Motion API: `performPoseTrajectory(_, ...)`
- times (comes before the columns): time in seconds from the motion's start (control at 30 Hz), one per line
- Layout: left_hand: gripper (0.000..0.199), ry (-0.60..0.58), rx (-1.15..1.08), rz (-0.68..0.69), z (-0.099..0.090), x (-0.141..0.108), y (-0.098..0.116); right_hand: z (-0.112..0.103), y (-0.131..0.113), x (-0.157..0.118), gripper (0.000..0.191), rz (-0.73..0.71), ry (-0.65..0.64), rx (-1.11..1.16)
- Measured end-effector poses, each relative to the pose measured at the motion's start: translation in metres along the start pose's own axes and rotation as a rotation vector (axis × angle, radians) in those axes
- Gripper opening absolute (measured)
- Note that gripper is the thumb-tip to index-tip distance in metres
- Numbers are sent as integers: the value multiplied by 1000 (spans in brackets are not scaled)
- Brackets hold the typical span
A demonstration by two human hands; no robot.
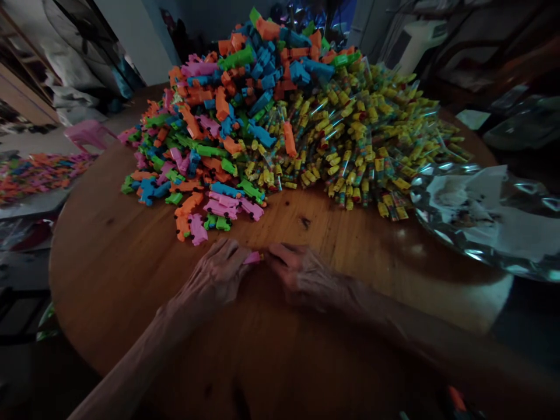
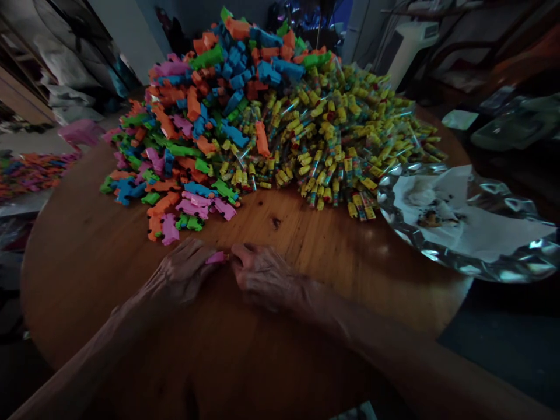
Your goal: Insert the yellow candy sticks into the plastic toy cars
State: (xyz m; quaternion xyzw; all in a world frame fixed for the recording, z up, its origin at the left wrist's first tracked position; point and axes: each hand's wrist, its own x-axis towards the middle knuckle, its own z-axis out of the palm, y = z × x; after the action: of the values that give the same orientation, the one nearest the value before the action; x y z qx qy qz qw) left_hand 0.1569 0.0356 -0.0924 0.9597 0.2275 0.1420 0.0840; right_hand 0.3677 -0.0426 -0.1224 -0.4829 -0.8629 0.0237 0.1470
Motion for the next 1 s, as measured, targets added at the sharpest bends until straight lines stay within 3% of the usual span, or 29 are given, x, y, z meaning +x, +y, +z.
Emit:
performPoseTrajectory(0.1, 18, 29, 84, -6, 3, -2, 1, -13, 0, 1, 23, -20, -77, 46)
performPoseTrajectory(0.2, 16, 34, 174, -21, 7, -7, 1, -17, 0, 2, 28, -4, -75, 84)
performPoseTrajectory(0.4, 14, 54, 98, -48, 15, -11, -3, -12, -1, 5, 28, -49, -73, 66)
performPoseTrajectory(0.63, 12, 111, 96, -74, 13, -21, 4, -29, -11, 8, 22, 35, -65, 155)
performPoseTrajectory(0.7, 12, 129, 91, -134, 7, -38, 10, -32, -12, 14, 23, 57, -17, 158)
performPoseTrajectory(0.8, 15, 173, 100, -233, -5, -86, 13, -32, -6, 29, 28, 206, 46, 72)
performPoseTrajectory(0.93, 21, 198, 197, -336, -30, -163, -7, -22, 14, 56, 39, 349, 65, -74)
performPoseTrajectory(1.0, 25, 228, 279, -397, -43, -187, -19, -14, 22, 67, 41, 364, 52, -92)
